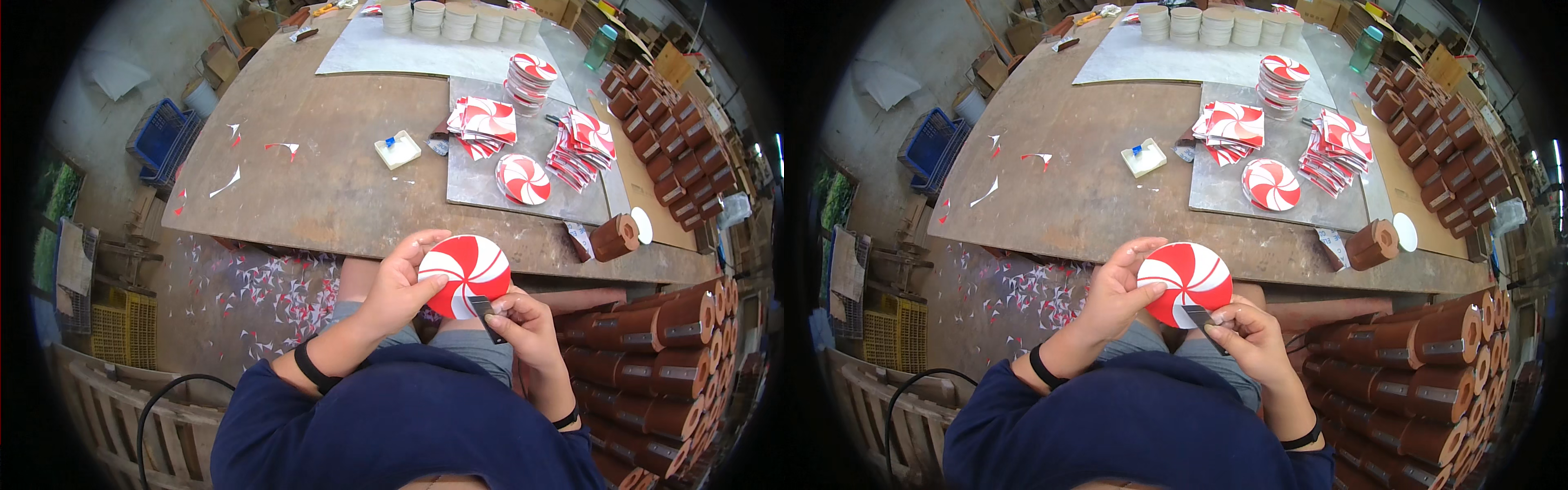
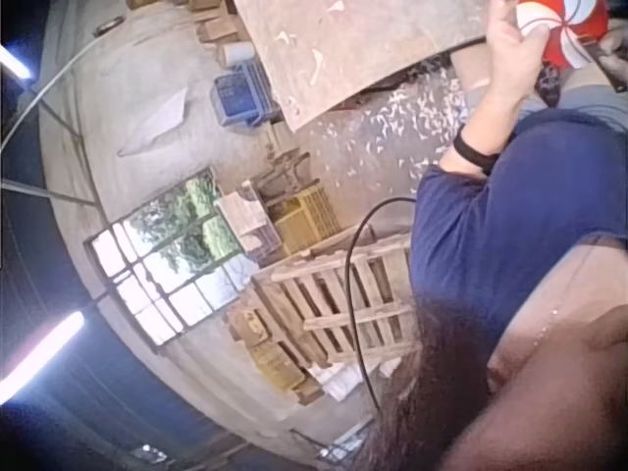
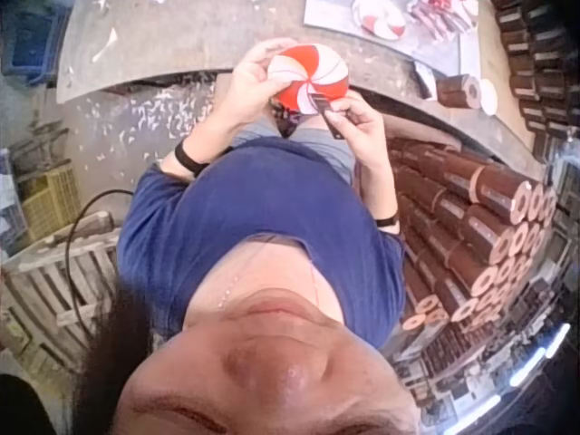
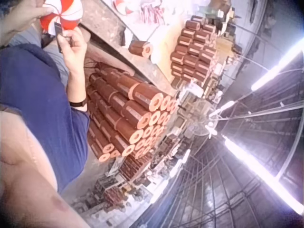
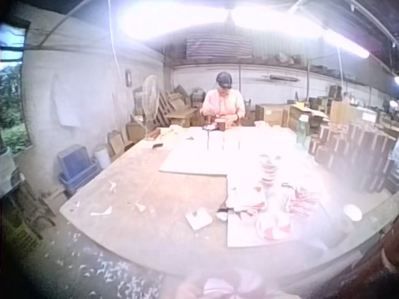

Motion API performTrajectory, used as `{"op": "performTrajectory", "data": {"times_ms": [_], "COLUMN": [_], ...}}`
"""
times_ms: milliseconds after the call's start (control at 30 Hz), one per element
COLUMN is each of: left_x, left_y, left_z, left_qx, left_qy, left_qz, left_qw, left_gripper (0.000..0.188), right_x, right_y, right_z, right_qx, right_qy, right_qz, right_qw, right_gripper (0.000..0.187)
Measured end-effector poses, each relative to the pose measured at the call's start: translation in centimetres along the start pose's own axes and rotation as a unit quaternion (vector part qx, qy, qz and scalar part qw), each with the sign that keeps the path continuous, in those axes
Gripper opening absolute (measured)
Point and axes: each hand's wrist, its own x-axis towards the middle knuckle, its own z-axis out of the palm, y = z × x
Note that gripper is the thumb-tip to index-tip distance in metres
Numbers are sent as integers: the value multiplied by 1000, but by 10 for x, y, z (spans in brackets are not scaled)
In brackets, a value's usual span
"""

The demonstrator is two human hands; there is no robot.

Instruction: The person is using a small blade to trim the edges of circular paper cutouts with red and white peppermint patterns.

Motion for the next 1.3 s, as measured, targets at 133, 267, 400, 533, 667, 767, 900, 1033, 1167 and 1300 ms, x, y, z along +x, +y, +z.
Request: {"op": "performTrajectory", "data": {"times_ms": [133,267,400,533,667,767,900,1033,1167,1300], "left_x": [2,12,21,26,27,24,24,25,33,66], "left_y": [2,3,2,-7,-6,-6,-7,-8,-5,1], "left_z": [-4,-12,-18,-29,-31,-33,-35,-40,-43,-41], "left_qx": [84,121,92,25,20,5,-4,1,14,75], "left_qy": [-8,-11,-17,-20,7,19,17,38,26,3], "left_qz": [-41,-81,-124,-198,-237,-250,-263,-267,-247,-231], "left_qw": [996,989,988,980,971,968,965,963,969,970], "left_gripper": [23,10,9,18,27,27,25,22,18,15], "right_x": [-1,-1,-4,-1,4,8,17,42,85,124], "right_y": [-1,0,0,13,21,23,26,28,23,27], "right_z": [3,2,-3,-16,-24,-27,-38,-62,-97,-125], "right_qx": [-92,-109,-67,78,151,183,179,128,13,-9], "right_qy": [15,-11,-5,-19,8,19,68,157,236,250], "right_qz": [44,58,111,132,117,118,103,81,54,29], "right_qw": [995,992,992,988,982,976,976,976,970,968], "right_gripper": [5,4,4,8,9,9,8,6,3,5]}}
